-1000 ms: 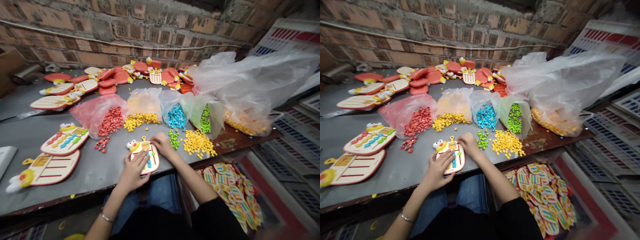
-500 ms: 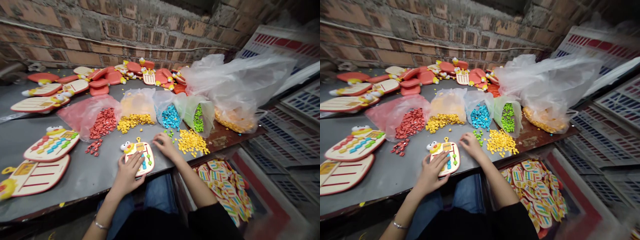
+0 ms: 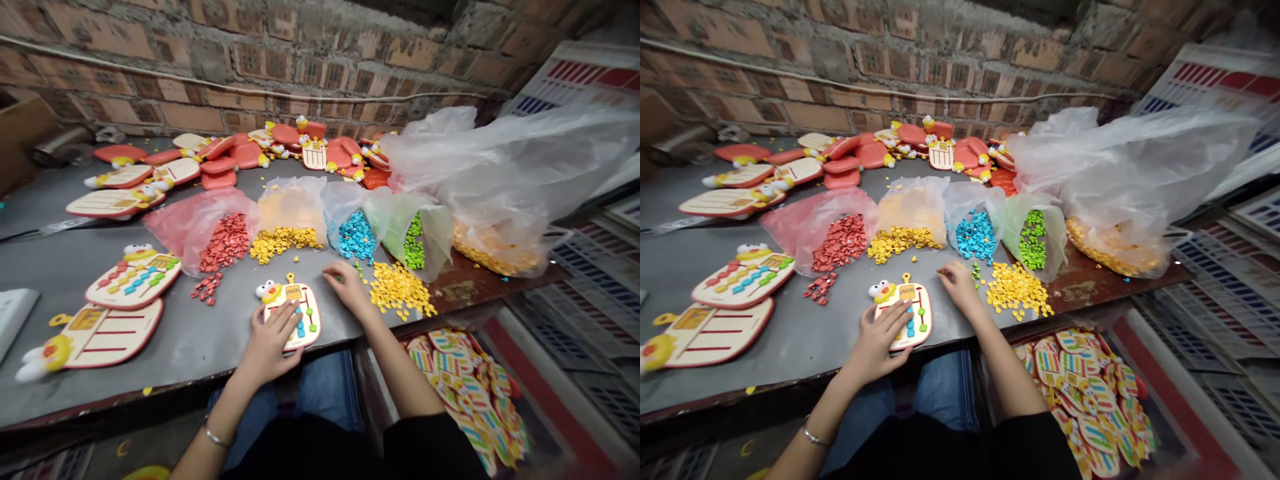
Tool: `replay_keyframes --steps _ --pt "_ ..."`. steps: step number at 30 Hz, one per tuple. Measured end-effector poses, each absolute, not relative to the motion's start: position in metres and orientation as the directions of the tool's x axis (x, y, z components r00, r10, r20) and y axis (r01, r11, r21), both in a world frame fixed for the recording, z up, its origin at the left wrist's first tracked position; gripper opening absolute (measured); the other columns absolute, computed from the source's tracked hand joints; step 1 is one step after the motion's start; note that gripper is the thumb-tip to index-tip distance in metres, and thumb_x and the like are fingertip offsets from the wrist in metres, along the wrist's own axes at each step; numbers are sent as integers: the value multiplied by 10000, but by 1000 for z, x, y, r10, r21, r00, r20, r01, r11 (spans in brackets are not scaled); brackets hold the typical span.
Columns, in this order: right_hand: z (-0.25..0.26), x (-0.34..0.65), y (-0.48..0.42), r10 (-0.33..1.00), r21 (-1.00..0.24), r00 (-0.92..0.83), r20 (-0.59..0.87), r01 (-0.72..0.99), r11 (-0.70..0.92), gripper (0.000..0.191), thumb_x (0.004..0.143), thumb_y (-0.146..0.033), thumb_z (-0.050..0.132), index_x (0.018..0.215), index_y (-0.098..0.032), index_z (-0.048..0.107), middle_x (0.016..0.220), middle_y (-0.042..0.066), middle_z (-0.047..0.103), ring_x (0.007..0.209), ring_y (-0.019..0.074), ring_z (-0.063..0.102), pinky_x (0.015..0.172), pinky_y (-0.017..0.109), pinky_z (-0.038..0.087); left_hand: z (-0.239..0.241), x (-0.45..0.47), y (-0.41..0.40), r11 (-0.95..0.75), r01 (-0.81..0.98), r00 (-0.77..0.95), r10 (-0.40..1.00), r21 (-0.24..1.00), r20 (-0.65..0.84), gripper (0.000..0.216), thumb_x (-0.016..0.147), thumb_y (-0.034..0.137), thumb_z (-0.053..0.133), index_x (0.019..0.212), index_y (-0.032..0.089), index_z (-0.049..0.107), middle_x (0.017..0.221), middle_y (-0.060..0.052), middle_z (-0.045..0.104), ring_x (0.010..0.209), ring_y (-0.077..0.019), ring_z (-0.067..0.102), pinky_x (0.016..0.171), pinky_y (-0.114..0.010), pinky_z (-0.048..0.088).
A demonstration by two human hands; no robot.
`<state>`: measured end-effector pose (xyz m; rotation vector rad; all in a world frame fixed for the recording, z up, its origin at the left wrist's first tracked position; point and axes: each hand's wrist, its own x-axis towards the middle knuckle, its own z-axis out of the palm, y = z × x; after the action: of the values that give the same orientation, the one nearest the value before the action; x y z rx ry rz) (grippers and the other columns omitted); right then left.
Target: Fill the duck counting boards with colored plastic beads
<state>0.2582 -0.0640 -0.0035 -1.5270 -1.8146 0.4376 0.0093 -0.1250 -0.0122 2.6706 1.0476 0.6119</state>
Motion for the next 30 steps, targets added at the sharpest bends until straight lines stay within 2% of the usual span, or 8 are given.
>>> replay_keyframes --steps 3,8,12,14,17,21,27,30 --pt "-4 231 -71 925 -679 -179 336 634 370 122 868 -118 570 911 -181 665 895 49 665 845 169 609 785 293 491 -11 10 -125 -716 614 653 697 333 295 519 784 317 552 1296 235 539 1420 -110 506 1288 -314 483 1074 -525 179" --pt "-9 213 -75 907 -548 -279 316 727 415 119 871 -130 575 814 -182 665 911 75 658 897 199 563 808 328 465 -9 12 -126 -716 610 653 697 338 298 495 798 306 538 1288 237 544 1417 -108 508 1288 -313 482 1075 -529 165" --pt "-1 234 -81 866 -644 -437 244 594 481 111 885 -240 611 804 -184 661 852 41 668 868 183 578 824 311 458 -9 12 -126 -709 617 643 704 341 302 494 798 300 538 1288 234 540 1411 -106 516 1288 -311 483 1074 -532 168" --pt "2 253 -78 904 -665 -344 255 616 423 116 901 -241 587 834 -181 662 851 41 669 849 178 592 818 303 460 -10 12 -126 -714 609 646 699 344 306 492 799 296 535 1286 229 538 1416 -108 509 1289 -306 482 1076 -532 159" --pt "-1 282 -60 952 -548 -6 305 817 181 84 868 -172 588 899 -165 666 930 88 646 894 215 586 837 339 458 -10 12 -126 -714 610 647 699 344 305 490 791 297 543 1276 229 546 1417 -111 506 1286 -309 486 1079 -530 159" --pt "-10 301 -34 979 -399 42 200 916 42 165 800 -54 556 829 -161 678 906 106 617 906 237 576 858 369 465 -10 11 -127 -704 620 640 709 346 296 500 782 304 554 1276 230 552 1414 -111 511 1284 -316 489 1080 -527 171" --pt "-6 260 -49 931 -734 -25 365 607 304 127 849 -148 518 882 -181 636 969 75 599 898 187 596 766 309 532 -10 11 -126 -711 615 653 701 339 287 524 780 321 557 1298 239 543 1415 -113 511 1288 -320 482 1074 -524 180" --pt "-9 232 -64 927 -789 -125 355 491 368 74 873 -208 562 871 -195 634 929 57 630 896 182 607 759 303 527 -10 11 -126 -705 627 648 708 332 282 527 780 320 562 1300 239 544 1412 -113 515 1294 -322 475 1072 -524 187"
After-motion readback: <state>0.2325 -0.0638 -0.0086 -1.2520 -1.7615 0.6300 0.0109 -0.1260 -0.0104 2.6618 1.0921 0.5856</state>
